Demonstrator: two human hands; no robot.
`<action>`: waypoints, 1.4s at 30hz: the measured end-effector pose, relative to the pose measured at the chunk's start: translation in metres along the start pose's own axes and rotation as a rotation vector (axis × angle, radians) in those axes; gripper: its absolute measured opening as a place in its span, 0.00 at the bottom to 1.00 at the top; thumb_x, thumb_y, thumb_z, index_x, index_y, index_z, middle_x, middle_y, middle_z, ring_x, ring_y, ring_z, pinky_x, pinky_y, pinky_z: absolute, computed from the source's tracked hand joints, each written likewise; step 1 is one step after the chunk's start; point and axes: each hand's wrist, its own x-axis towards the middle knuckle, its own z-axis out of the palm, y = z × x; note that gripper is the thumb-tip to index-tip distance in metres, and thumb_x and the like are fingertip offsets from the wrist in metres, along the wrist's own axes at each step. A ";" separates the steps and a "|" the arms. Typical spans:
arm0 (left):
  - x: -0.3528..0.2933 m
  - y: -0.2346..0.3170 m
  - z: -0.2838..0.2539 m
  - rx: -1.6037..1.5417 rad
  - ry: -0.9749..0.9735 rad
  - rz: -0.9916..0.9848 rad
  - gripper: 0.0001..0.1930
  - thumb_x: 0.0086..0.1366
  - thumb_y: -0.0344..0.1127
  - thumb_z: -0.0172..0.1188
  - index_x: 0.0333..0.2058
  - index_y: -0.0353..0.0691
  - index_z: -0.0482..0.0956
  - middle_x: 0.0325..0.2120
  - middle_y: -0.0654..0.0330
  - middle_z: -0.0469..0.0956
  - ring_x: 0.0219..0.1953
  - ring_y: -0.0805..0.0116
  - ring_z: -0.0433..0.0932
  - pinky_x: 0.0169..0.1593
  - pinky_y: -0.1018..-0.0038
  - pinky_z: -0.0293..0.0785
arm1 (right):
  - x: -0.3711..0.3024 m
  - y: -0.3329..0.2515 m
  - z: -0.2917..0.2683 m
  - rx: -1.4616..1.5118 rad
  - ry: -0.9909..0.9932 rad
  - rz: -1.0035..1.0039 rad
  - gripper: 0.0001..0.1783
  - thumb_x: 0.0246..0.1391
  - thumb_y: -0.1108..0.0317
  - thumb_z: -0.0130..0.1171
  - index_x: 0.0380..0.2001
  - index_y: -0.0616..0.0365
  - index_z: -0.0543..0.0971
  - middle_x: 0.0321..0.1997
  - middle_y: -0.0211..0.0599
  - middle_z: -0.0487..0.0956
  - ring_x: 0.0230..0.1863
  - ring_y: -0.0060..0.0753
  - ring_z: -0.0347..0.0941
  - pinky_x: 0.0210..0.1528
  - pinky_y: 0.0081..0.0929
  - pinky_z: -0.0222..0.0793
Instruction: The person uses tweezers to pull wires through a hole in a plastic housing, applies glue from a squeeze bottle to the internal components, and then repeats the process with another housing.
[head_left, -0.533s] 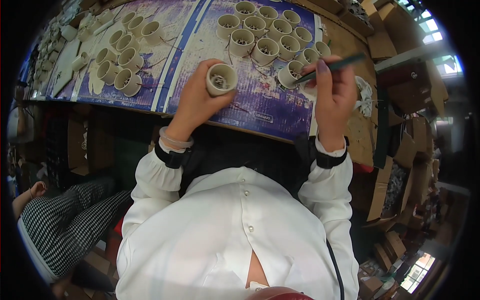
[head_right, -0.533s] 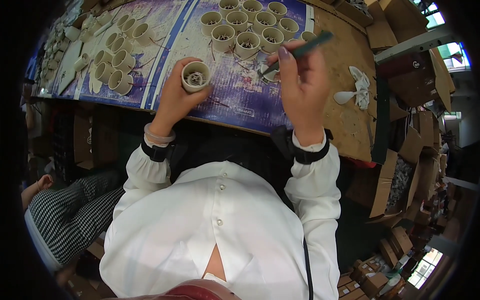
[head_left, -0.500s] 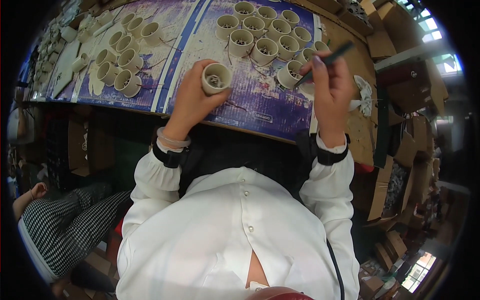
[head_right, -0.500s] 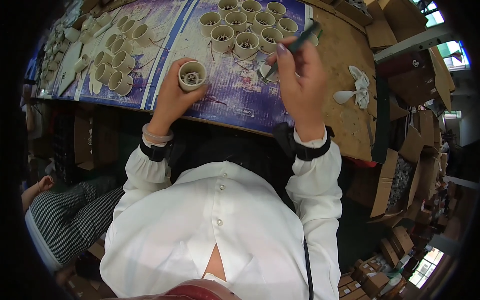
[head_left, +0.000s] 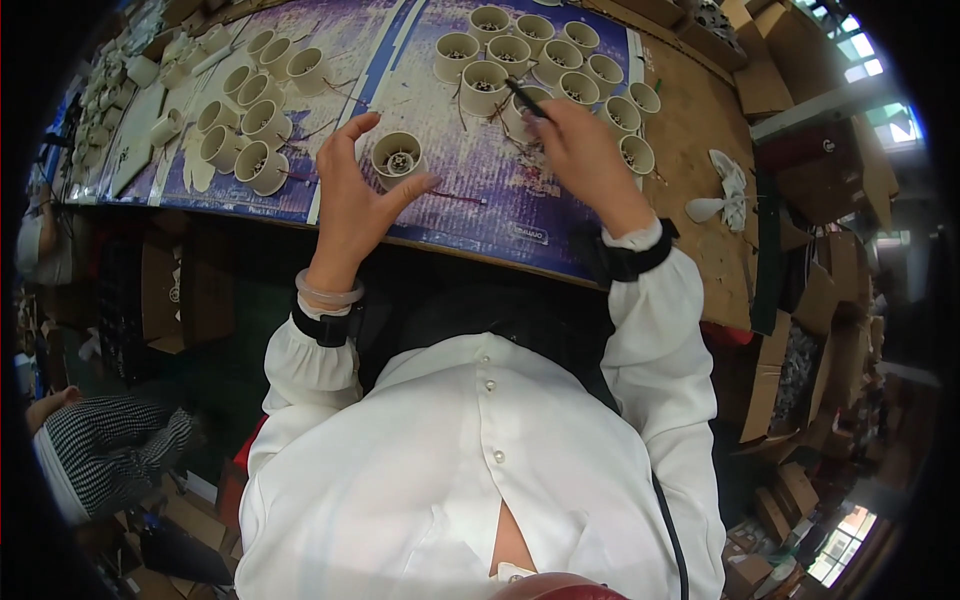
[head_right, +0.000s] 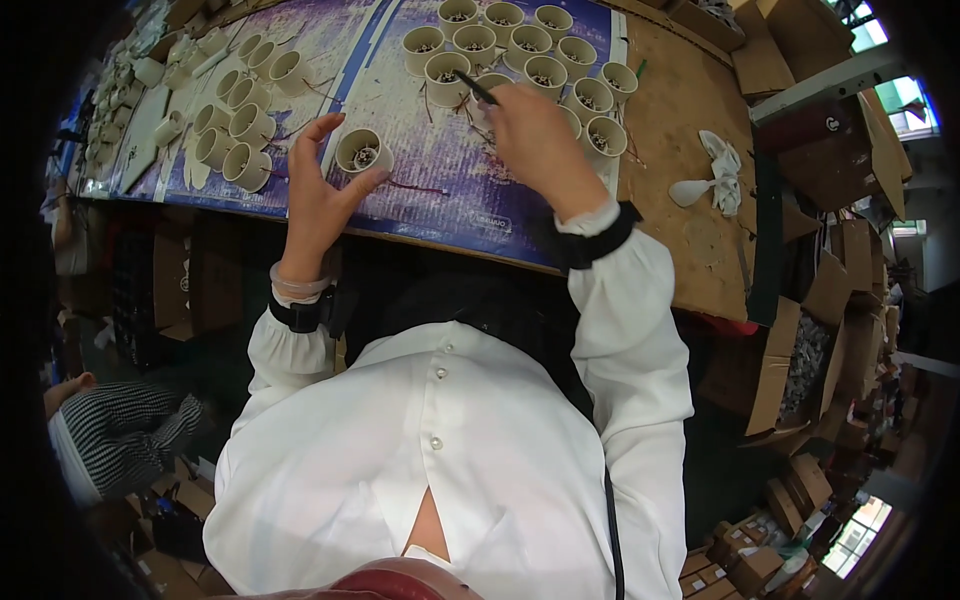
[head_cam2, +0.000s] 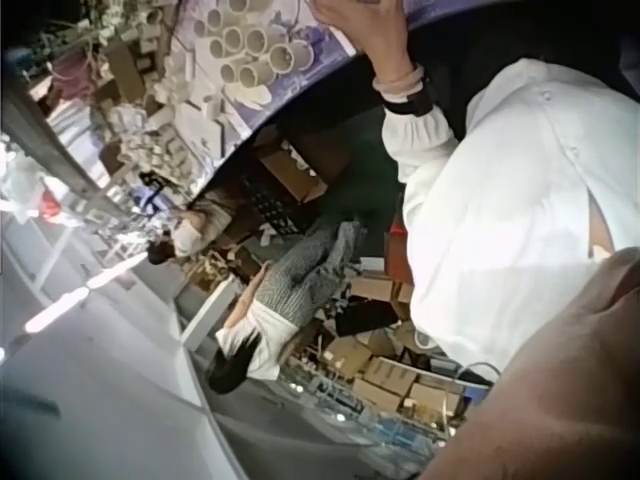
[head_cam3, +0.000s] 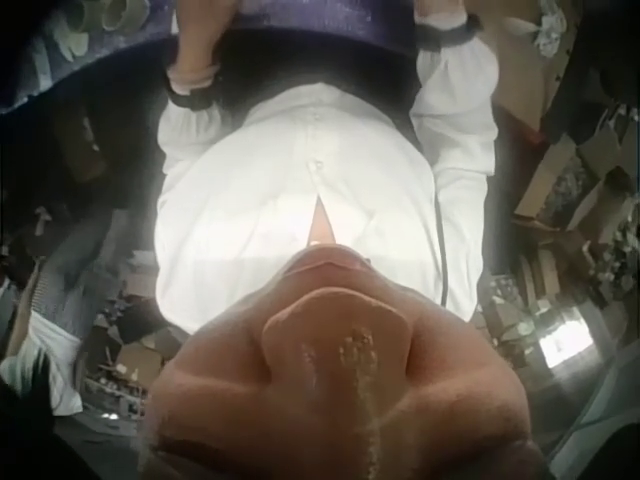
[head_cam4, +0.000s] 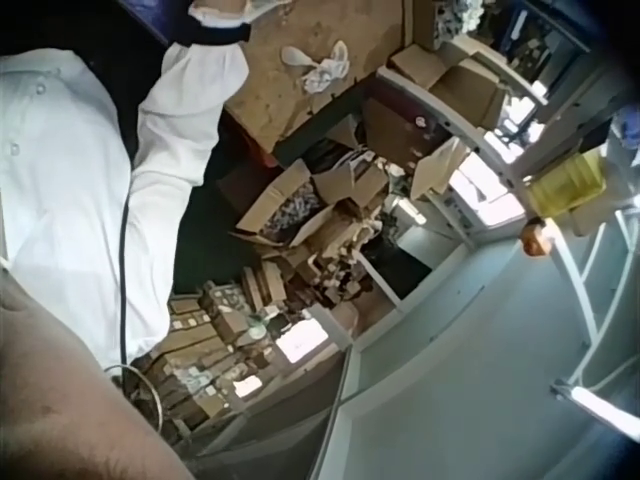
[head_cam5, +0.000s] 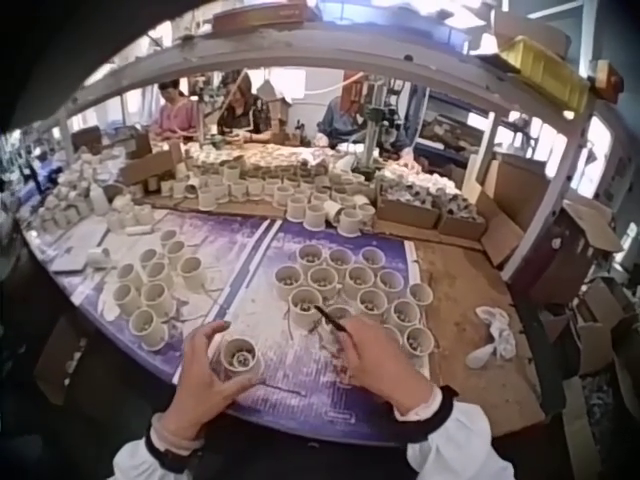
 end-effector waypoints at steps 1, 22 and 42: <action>0.001 0.003 -0.002 0.000 0.039 0.019 0.32 0.49 0.42 0.73 0.50 0.37 0.69 0.47 0.56 0.73 0.51 0.57 0.68 0.54 0.66 0.65 | -0.002 -0.004 -0.008 0.097 0.018 -0.002 0.09 0.58 0.71 0.52 0.39 0.63 0.76 0.32 0.43 0.75 0.30 0.44 0.74 0.34 0.35 0.69; -0.001 0.051 0.040 -0.877 -0.416 -0.230 0.26 0.64 0.35 0.60 0.56 0.36 0.60 0.47 0.58 0.72 0.43 0.73 0.75 0.45 0.79 0.73 | -0.055 -0.022 -0.051 0.637 -0.044 0.115 0.10 0.61 0.76 0.48 0.44 0.65 0.75 0.42 0.37 0.78 0.43 0.27 0.75 0.45 0.23 0.70; 0.007 0.032 0.023 -1.786 -0.656 -0.147 0.37 0.69 0.60 0.38 0.61 0.30 0.56 0.55 0.43 0.68 0.39 0.66 0.78 0.25 0.83 0.75 | -0.033 0.007 0.008 1.076 -0.284 0.595 0.14 0.66 0.66 0.43 0.48 0.64 0.70 0.49 0.39 0.74 0.52 0.34 0.73 0.47 0.26 0.74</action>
